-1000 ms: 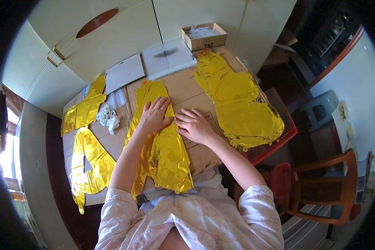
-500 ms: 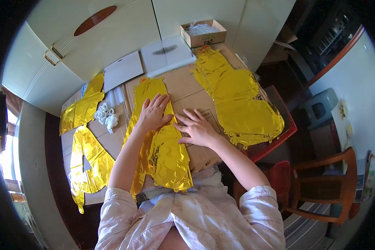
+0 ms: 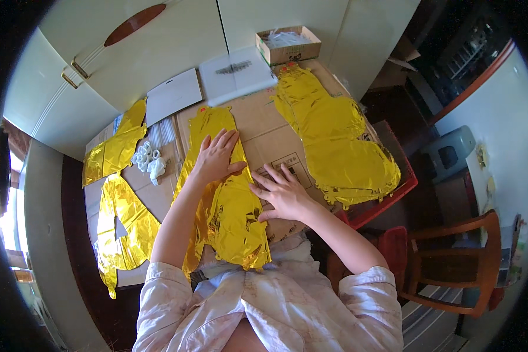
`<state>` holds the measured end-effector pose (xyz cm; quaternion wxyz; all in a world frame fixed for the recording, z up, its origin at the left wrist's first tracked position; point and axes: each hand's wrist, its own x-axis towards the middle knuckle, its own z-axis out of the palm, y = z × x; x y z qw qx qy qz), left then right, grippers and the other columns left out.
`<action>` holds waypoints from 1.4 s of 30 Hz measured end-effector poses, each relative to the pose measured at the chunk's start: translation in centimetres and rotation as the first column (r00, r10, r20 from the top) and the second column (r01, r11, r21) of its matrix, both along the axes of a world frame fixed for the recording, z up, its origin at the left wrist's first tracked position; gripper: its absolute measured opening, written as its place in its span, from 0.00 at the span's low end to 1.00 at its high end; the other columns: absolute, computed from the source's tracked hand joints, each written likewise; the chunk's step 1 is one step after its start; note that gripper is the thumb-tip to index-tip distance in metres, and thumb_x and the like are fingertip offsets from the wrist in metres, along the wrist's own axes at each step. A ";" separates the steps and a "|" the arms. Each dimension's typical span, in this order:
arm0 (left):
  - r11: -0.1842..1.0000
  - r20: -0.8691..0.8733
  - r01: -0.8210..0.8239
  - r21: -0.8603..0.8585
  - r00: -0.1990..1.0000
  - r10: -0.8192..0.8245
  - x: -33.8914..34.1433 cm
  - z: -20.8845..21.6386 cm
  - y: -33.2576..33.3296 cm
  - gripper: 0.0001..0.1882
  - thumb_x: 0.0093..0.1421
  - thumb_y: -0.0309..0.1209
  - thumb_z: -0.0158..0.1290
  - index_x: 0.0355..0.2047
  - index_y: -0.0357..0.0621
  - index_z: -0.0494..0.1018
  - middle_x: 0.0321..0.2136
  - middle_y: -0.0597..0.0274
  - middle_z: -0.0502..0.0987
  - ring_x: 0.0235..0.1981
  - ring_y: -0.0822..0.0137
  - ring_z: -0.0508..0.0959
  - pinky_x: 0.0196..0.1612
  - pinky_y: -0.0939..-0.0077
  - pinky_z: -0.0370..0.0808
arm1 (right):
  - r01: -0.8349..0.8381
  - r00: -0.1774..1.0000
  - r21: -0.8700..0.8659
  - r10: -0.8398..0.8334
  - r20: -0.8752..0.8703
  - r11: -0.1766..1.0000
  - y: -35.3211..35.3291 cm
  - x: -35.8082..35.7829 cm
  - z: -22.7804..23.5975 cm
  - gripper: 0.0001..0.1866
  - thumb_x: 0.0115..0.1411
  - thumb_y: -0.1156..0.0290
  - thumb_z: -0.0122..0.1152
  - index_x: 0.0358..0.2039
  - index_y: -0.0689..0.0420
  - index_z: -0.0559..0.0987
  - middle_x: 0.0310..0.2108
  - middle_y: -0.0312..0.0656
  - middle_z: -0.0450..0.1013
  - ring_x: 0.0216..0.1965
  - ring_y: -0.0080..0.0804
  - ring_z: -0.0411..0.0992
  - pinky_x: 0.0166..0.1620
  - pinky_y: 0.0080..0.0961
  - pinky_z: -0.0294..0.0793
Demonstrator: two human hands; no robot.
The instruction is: Folding gold foil sheets and arranging them onto cardboard bases for packaging.
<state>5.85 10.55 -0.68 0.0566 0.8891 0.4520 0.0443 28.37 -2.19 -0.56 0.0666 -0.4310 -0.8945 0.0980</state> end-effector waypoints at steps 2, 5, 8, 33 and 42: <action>1.000 0.004 0.003 0.004 1.000 -0.003 0.0 0.1 0.0 0.49 0.54 0.63 0.53 0.67 0.43 0.56 0.66 0.58 0.59 0.69 0.58 0.55 0.68 0.48 0.51 | 0.001 1.000 -0.014 -0.001 0.015 1.000 -0.4 0.0 0.4 0.49 0.45 0.31 0.62 0.63 0.47 0.69 0.70 0.40 0.53 0.71 0.51 0.44 0.68 0.60 0.43; 1.000 0.002 0.005 0.002 1.000 -0.005 0.1 0.1 0.0 0.50 0.54 0.63 0.53 0.67 0.43 0.56 0.66 0.58 0.59 0.69 0.57 0.54 0.68 0.47 0.51 | 0.004 0.999 -0.030 -0.002 0.049 1.000 -0.8 0.0 0.5 0.51 0.44 0.31 0.62 0.64 0.48 0.67 0.70 0.41 0.52 0.72 0.52 0.43 0.68 0.61 0.42; 1.000 -0.001 0.005 -0.001 1.000 -0.005 0.0 0.0 0.0 0.51 0.53 0.64 0.53 0.67 0.42 0.56 0.66 0.58 0.59 0.70 0.57 0.54 0.68 0.46 0.51 | -0.003 0.996 -0.055 0.007 0.085 0.998 -1.1 -0.2 1.2 0.52 0.44 0.31 0.62 0.65 0.50 0.66 0.71 0.42 0.51 0.72 0.52 0.43 0.68 0.62 0.41; 0.998 0.037 0.003 -0.063 0.999 -0.001 -0.3 -0.1 0.2 0.58 0.47 0.68 0.56 0.69 0.45 0.53 0.67 0.58 0.57 0.71 0.58 0.51 0.69 0.44 0.46 | 0.128 0.936 0.149 -0.070 -0.344 0.980 -11.4 -3.3 -0.6 0.22 0.57 0.58 0.64 0.47 0.58 0.80 0.51 0.39 0.75 0.56 0.32 0.70 0.61 0.41 0.63; 0.997 0.035 0.010 -0.074 0.999 -0.007 -0.1 0.0 0.3 0.56 0.48 0.66 0.57 0.68 0.44 0.53 0.67 0.57 0.57 0.71 0.57 0.51 0.69 0.43 0.46 | 0.123 0.953 0.163 -0.071 -0.294 0.979 -11.7 -3.4 -1.6 0.20 0.59 0.59 0.62 0.48 0.56 0.80 0.53 0.36 0.75 0.59 0.28 0.68 0.66 0.47 0.55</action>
